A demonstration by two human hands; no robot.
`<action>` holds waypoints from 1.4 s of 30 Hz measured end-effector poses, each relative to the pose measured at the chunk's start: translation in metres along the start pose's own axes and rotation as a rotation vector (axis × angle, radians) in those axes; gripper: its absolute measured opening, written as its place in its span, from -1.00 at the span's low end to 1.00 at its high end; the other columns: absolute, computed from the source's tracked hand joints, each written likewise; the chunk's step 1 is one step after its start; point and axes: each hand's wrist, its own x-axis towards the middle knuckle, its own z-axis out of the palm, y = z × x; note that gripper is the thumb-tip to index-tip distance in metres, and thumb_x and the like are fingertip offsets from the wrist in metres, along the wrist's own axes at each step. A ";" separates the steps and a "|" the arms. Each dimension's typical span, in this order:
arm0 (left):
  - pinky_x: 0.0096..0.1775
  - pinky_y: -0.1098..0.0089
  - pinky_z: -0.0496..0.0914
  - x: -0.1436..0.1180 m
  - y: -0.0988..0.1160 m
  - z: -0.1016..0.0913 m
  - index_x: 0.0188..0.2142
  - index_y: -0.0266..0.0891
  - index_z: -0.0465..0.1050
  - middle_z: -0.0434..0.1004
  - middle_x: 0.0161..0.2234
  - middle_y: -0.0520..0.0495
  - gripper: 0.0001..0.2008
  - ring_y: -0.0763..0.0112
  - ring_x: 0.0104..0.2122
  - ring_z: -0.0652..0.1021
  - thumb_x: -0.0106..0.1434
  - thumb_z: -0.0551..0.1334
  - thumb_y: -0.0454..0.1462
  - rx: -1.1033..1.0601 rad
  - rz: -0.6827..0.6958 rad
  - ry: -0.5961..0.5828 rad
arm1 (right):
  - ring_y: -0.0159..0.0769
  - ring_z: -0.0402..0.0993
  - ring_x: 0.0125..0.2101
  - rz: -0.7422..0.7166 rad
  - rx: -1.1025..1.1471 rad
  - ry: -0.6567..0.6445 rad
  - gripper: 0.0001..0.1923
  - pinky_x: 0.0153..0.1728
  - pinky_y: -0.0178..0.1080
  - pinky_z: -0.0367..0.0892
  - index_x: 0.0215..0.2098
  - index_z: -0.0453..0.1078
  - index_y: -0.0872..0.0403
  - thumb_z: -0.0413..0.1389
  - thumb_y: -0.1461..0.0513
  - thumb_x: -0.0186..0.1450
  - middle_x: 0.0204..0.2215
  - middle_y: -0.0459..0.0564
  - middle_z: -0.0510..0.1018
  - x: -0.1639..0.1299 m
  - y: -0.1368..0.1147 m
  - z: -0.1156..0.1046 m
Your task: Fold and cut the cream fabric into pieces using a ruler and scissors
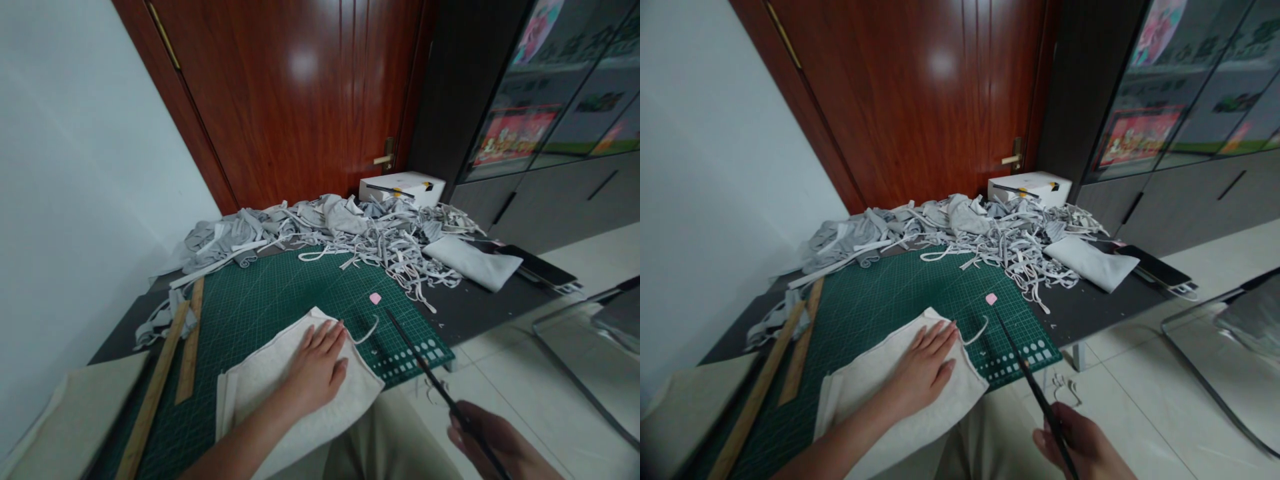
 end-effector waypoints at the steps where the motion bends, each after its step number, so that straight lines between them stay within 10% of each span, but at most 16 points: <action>1: 0.24 0.01 0.02 0.000 0.000 0.000 0.29 -0.16 0.02 0.01 0.32 -0.06 -0.49 0.20 0.29 0.05 0.37 0.00 -0.18 -0.002 0.000 0.004 | -0.33 0.28 -0.51 -0.047 -0.019 0.023 -0.53 -0.47 -0.31 0.27 -0.50 0.28 0.05 0.23 -0.14 -0.01 -0.58 -0.10 0.32 0.007 0.001 -0.002; 11: 0.23 0.02 0.02 0.002 -0.003 0.002 0.31 -0.19 -0.06 0.03 0.31 -0.11 -0.43 0.21 0.30 0.04 0.35 0.01 -0.16 -0.001 -0.015 -0.010 | -0.23 0.50 -0.24 -0.302 -0.431 0.054 -0.65 -0.31 -0.34 0.30 -0.19 0.19 0.08 0.15 0.36 0.07 -0.23 0.08 0.55 0.104 -0.079 0.061; 19: 0.22 0.05 0.06 0.003 -0.005 0.009 0.31 -0.45 -0.31 0.05 0.27 -0.44 -0.23 0.13 0.26 0.15 0.29 0.08 -0.16 -0.016 -0.061 0.024 | -0.09 0.55 -0.24 -0.248 -0.662 0.046 -0.72 -0.33 -0.26 0.29 -0.11 0.24 0.22 0.08 0.27 0.23 -0.25 0.25 0.58 0.127 -0.097 0.108; 32: 0.20 0.00 0.09 0.004 -0.004 0.008 0.18 -0.37 0.06 0.22 0.20 -0.41 -0.49 0.10 0.22 0.24 0.32 0.07 -0.15 -0.025 -0.041 0.052 | -0.10 0.53 -0.21 -0.192 -0.729 -0.054 -0.73 -0.35 -0.29 0.30 -0.22 0.43 0.18 0.18 0.18 0.15 -0.25 0.20 0.59 0.143 -0.113 0.106; 42: 0.23 0.04 0.04 0.003 -0.003 0.006 0.25 -0.40 -0.06 0.13 0.25 -0.39 -0.44 0.17 0.27 0.12 0.38 -0.02 -0.12 -0.021 -0.039 0.024 | -0.29 0.49 -0.41 -0.201 -0.712 -0.147 -0.84 -0.52 -0.38 0.19 -0.32 0.50 0.19 0.19 0.28 0.11 -0.42 0.07 0.59 0.152 -0.110 0.100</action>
